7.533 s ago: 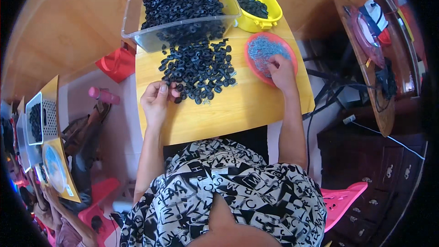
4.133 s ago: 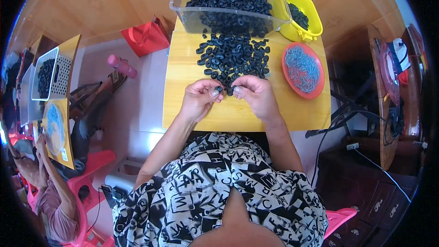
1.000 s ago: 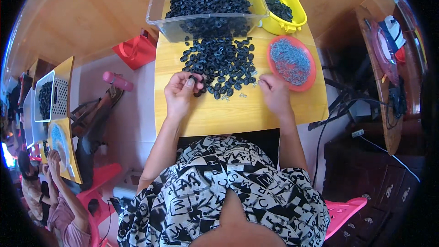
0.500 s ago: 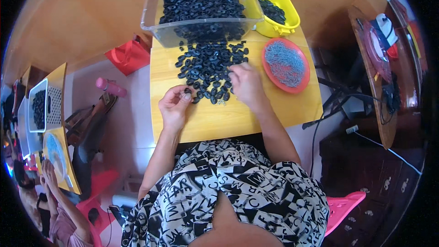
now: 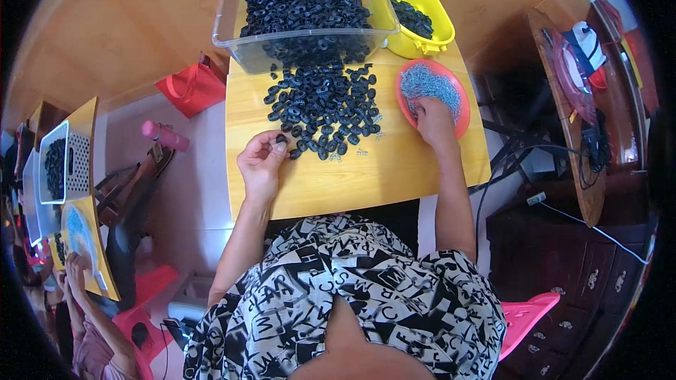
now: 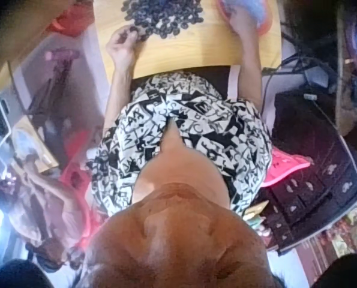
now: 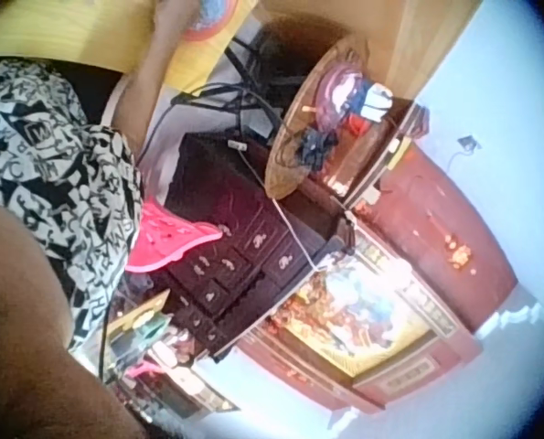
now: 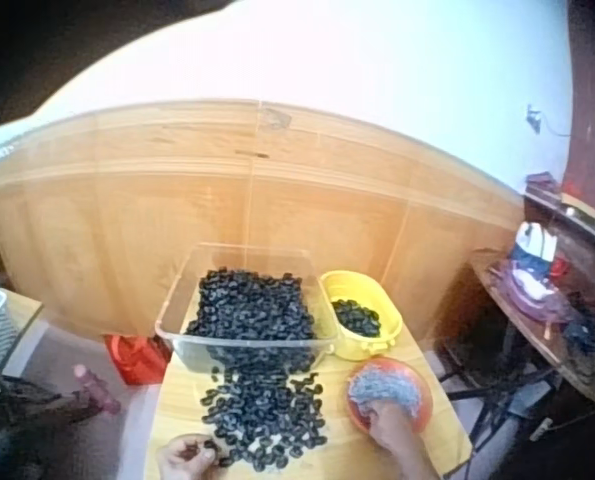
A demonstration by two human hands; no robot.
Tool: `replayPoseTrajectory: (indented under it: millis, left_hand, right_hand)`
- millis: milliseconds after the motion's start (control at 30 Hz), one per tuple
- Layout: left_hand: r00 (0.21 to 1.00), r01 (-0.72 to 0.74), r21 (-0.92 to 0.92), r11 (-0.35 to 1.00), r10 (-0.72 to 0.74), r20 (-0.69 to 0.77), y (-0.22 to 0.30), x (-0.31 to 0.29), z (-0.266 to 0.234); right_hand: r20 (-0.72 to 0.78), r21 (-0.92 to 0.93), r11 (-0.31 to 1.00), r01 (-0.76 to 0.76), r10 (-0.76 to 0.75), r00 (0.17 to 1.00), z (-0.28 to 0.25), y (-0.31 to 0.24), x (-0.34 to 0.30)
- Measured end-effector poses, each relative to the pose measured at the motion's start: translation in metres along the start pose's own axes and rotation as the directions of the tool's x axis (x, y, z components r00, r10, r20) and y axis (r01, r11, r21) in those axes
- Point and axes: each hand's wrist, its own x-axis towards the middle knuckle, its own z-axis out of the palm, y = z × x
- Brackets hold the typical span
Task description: The person assembles small black plastic components by taking small silver pins from a red tray and inserting them into the black plastic pieces by hand.
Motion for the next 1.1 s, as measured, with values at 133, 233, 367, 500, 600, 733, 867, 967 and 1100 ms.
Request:
replayPoseTrajectory:
  millis: [133,233,367,500,600,733,867,967,1100]
  left_hand:
    - [1.000,-0.005,-0.007,1.000,0.005,0.015,0.002,-0.002,0.001]
    - [0.998,0.013,-0.017,1.000,-0.011,0.069,0.003,-0.007,0.007]
    - [0.988,0.034,0.009,0.999,-0.035,0.149,0.004,-0.013,0.015]
    - [0.985,0.074,-0.016,0.997,-0.070,0.155,0.002,-0.013,0.015]
    - [0.985,0.007,-0.021,1.000,-0.003,0.172,0.000,-0.011,0.013]
    - [0.984,0.027,-0.045,0.999,-0.019,0.176,-0.002,-0.011,0.013]
    - [0.986,0.015,-0.042,0.999,-0.008,0.165,-0.001,-0.012,0.014]
    - [0.988,0.009,-0.036,0.999,-0.004,0.152,-0.001,-0.012,0.016]
    - [0.984,0.025,-0.039,0.999,-0.017,0.179,-0.001,-0.013,0.016]
  right_hand:
    - [-0.052,-0.080,0.996,-0.038,0.034,0.998,0.000,0.003,-0.001]
    - [0.014,-0.114,0.993,-0.037,0.039,0.999,0.000,0.001,-0.001]
    - [0.077,-0.150,0.988,-0.026,0.038,0.996,-0.005,-0.004,0.002]
    - [0.049,-0.151,0.987,-0.056,0.064,0.997,-0.012,-0.006,0.006]
    - [0.089,-0.222,0.974,-0.049,0.071,0.993,-0.009,-0.004,0.009]
    - [-0.024,-0.162,0.986,0.030,-0.035,0.999,0.001,0.006,0.010]
    - [-0.004,0.226,0.973,-0.053,0.055,0.998,0.004,0.030,0.015]
    - [-0.079,0.370,0.925,-0.082,0.120,0.990,-0.001,0.043,0.011]
    - [-0.068,0.527,0.846,-0.085,0.141,0.988,-0.023,0.036,0.003]
